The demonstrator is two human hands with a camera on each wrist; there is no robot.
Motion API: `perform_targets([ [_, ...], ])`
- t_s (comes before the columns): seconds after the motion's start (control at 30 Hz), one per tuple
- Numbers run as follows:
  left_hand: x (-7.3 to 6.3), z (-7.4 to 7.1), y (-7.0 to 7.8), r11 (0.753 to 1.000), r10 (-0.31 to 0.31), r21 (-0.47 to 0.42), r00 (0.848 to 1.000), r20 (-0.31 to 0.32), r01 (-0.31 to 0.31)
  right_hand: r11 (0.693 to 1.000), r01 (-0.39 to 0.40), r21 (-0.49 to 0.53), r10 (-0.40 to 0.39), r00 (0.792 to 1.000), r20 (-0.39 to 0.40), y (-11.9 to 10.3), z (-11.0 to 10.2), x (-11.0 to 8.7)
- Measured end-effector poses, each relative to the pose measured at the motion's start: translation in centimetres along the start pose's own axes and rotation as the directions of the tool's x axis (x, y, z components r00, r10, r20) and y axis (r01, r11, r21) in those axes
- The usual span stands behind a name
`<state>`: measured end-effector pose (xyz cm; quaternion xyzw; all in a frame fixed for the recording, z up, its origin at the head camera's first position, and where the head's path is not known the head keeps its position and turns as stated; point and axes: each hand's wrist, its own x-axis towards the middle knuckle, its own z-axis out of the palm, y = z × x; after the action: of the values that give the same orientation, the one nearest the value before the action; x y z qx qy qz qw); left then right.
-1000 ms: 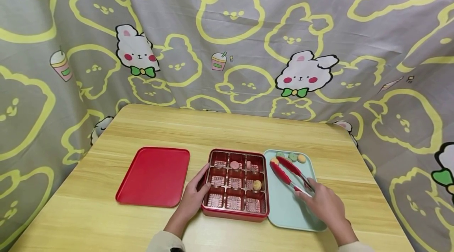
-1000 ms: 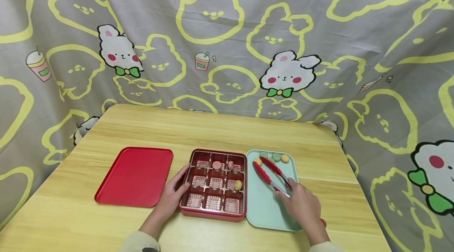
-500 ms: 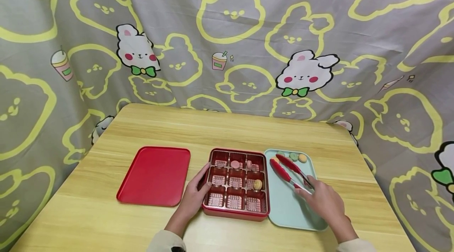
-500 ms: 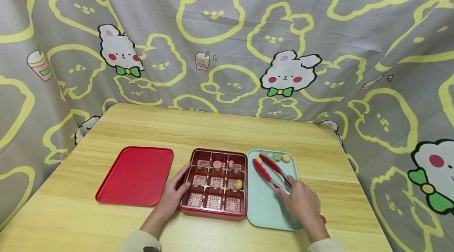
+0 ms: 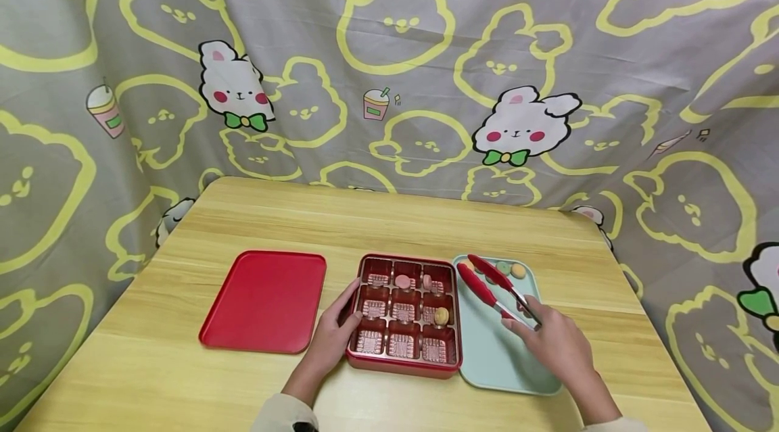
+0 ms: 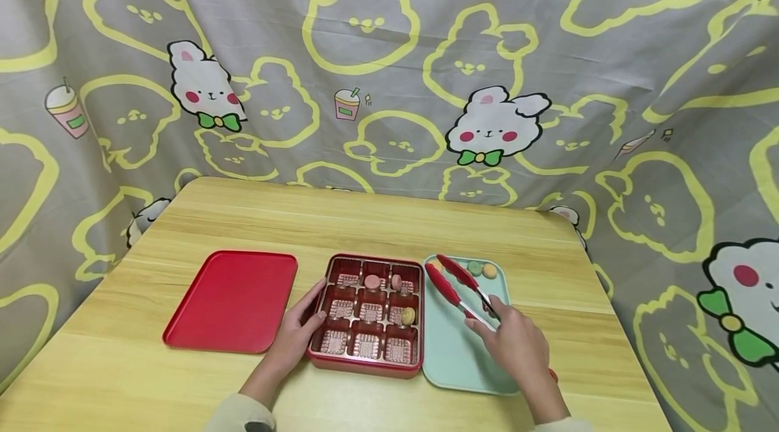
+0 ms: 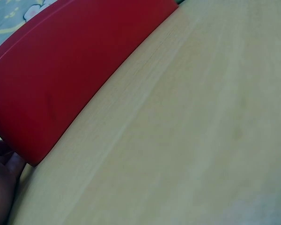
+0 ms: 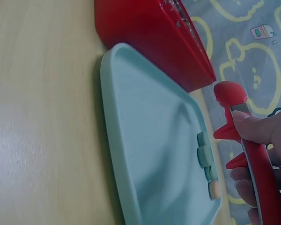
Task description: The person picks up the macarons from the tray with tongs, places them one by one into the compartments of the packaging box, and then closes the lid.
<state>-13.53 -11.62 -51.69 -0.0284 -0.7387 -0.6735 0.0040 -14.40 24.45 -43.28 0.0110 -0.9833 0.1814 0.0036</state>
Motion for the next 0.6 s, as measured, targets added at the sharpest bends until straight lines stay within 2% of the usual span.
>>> perform_targets([
  [0.37, 0.1, 0.0, -0.1, 1.000, 0.011, 0.013, 1.000, -0.012, -0.011, 0.999, 0.016, 0.048, -0.015, 1.000, -0.008, -2.0, -0.7, -0.6],
  [0.6, 0.2, 0.0, -0.2, 0.999, 0.032, 0.007, 0.999, -0.015, -0.032, 0.994, 0.045, 0.103, -0.045, 0.999, -0.002, -2.9, 0.0, -0.6],
])
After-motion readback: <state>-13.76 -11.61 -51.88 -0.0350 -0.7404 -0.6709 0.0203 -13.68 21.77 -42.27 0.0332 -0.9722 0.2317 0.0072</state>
